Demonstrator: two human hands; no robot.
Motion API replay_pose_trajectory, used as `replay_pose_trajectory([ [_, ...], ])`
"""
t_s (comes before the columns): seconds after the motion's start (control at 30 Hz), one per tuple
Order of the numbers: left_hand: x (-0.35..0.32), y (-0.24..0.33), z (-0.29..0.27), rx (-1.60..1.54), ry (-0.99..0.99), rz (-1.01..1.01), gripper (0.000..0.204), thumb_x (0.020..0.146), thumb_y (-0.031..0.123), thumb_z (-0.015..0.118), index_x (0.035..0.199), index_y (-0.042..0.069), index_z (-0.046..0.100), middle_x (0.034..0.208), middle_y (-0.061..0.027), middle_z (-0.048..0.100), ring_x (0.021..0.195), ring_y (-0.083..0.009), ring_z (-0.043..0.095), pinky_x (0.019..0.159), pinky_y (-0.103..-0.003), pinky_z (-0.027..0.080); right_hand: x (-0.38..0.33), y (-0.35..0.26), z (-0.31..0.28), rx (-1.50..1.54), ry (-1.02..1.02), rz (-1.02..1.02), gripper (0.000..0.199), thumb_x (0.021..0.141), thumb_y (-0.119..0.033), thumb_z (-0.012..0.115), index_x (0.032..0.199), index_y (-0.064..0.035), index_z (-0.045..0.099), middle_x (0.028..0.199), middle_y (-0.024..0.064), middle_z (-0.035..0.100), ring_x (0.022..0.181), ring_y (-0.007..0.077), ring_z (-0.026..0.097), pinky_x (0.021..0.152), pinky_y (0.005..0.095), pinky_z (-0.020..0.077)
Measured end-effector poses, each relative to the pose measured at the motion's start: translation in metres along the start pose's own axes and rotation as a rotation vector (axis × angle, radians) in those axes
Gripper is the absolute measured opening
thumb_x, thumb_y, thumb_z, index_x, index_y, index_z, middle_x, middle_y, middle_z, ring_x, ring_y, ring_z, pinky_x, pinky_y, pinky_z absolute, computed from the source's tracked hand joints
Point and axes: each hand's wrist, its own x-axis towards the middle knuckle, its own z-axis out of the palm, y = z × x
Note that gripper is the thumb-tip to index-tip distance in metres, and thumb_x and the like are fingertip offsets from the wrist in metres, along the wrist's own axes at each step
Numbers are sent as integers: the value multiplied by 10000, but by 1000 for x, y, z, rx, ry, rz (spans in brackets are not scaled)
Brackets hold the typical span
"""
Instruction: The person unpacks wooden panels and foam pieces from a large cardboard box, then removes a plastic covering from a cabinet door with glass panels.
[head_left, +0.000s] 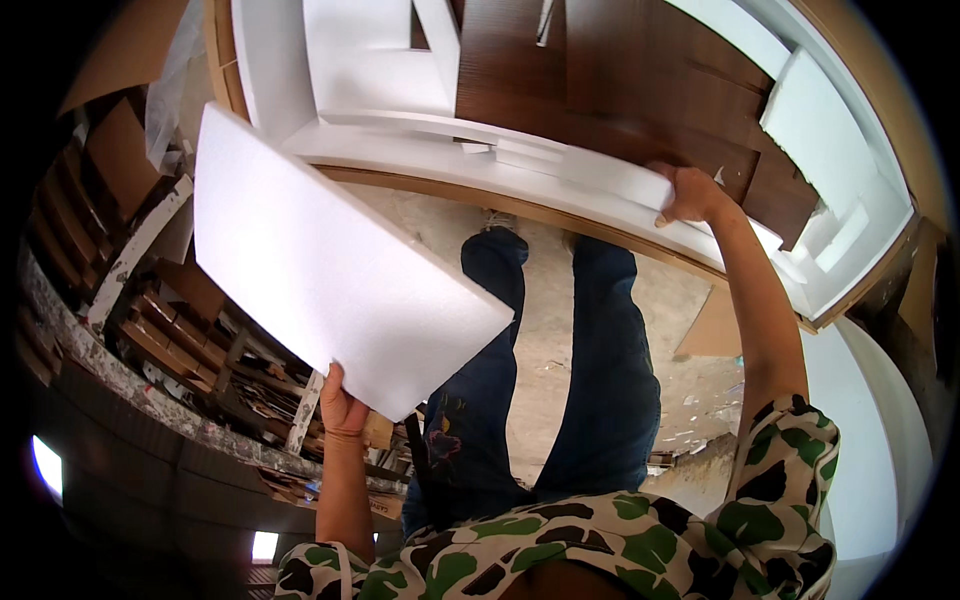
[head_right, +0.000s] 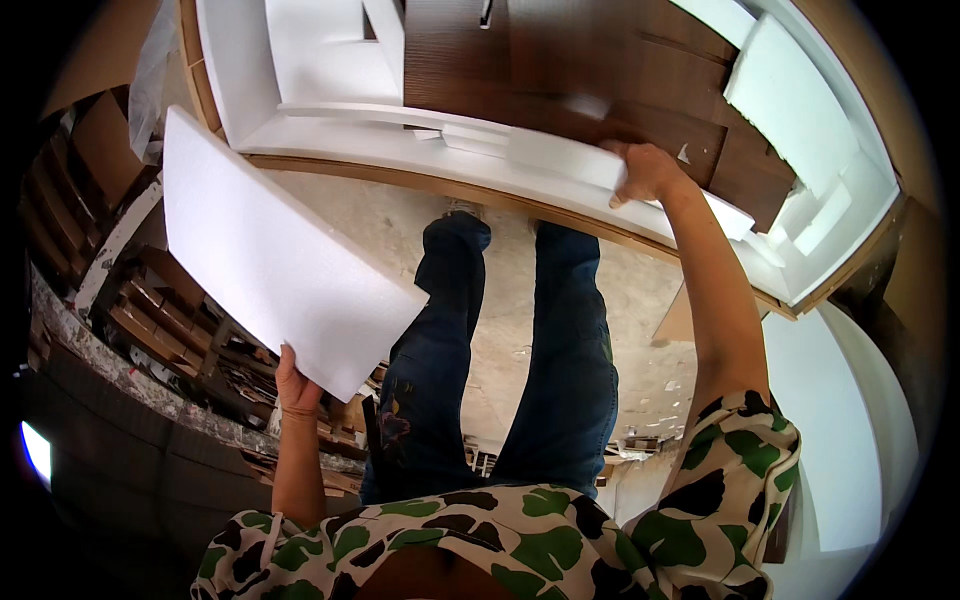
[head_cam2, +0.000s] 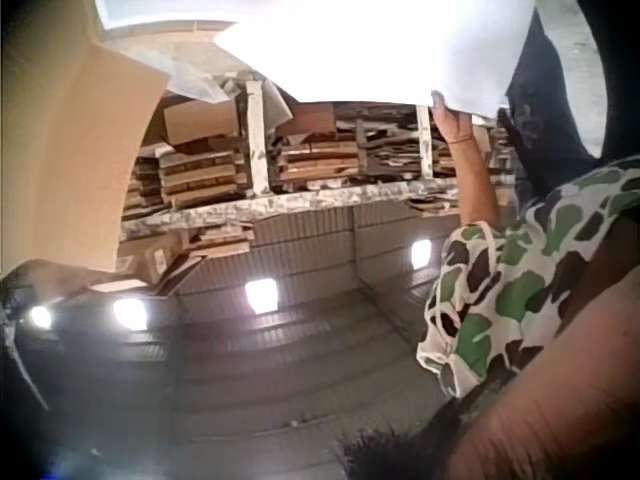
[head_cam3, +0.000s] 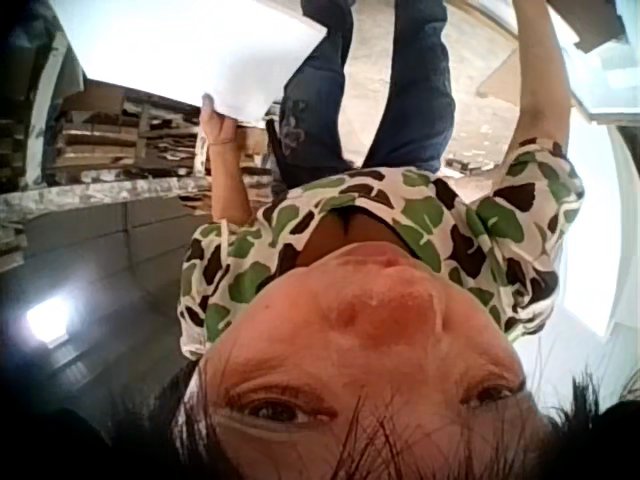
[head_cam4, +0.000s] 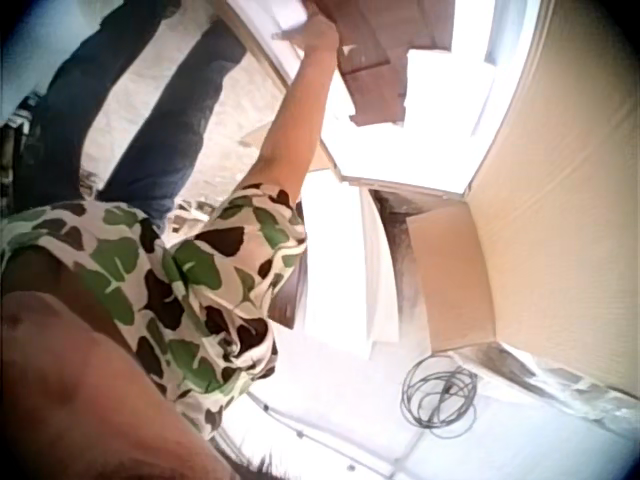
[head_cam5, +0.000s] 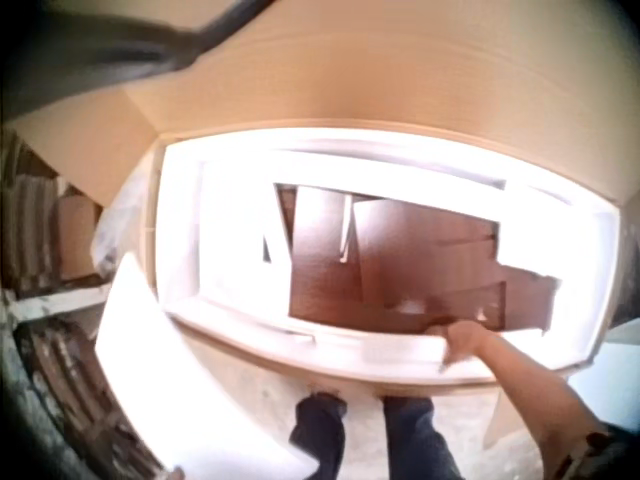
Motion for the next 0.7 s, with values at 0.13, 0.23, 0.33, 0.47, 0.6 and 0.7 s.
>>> replay_pose_trajectory([
  [0.13, -8, -3, -21, 13, -32, 35, 547, 814, 324, 630, 1237, 32, 442, 1209, -99, 510, 1121, -271, 465, 974, -432, 361, 3, -10, 13, -62, 65, -7, 653, 554, -125, 714, 1178, -113, 520, 1021, 187, 607, 992, 344, 554, 870, 386, 439],
  [0.23, -4, -15, -19, -84, -31, 29, 529, 801, 245, 642, 1240, 34, 437, 1214, -97, 507, 1133, -274, 461, 981, -442, 354, 4, -6, 19, -45, 258, 7, 535, 586, -71, 636, 1114, -90, 548, 936, 216, 611, 918, 357, 575, 821, 406, 456],
  [0.33, 4, -29, 2, -201, -80, -40, 539, 777, 123, 637, 1263, 60, 412, 1217, -95, 503, 1134, -281, 467, 995, -455, 342, -24, -31, -4, -44, 298, 26, 479, 580, -80, 639, 1054, -58, 569, 853, 211, 620, 838, 358, 595, 779, 395, 468],
  [0.47, 26, -58, 43, -256, -306, -127, 530, 745, -9, 586, 1246, 70, 433, 1207, -107, 503, 1142, -289, 459, 1007, -448, 324, -71, -85, -42, 234, 109, -227, 431, 590, -106, 656, 1010, -41, 588, 885, 210, 619, 857, 351, 591, 774, 372, 466],
  [0.6, 50, -90, 111, -290, -623, -62, 540, 785, 72, 584, 1288, 63, 388, 1291, -92, 444, 1219, -278, 383, 1044, -457, 262, -70, -117, -33, 380, -55, -390, 385, 668, -172, 651, 1021, -31, 588, 985, 187, 612, 897, 309, 586, 787, 364, 456],
  [0.7, 54, -87, 148, -352, -487, -27, 514, 818, 108, 565, 1293, 46, 378, 1289, -94, 446, 1215, -275, 385, 1045, -455, 259, -54, -140, -7, 379, -47, -410, 410, 682, -199, 659, 1052, -42, 578, 1024, 171, 598, 934, 298, 568, 821, 364, 439],
])
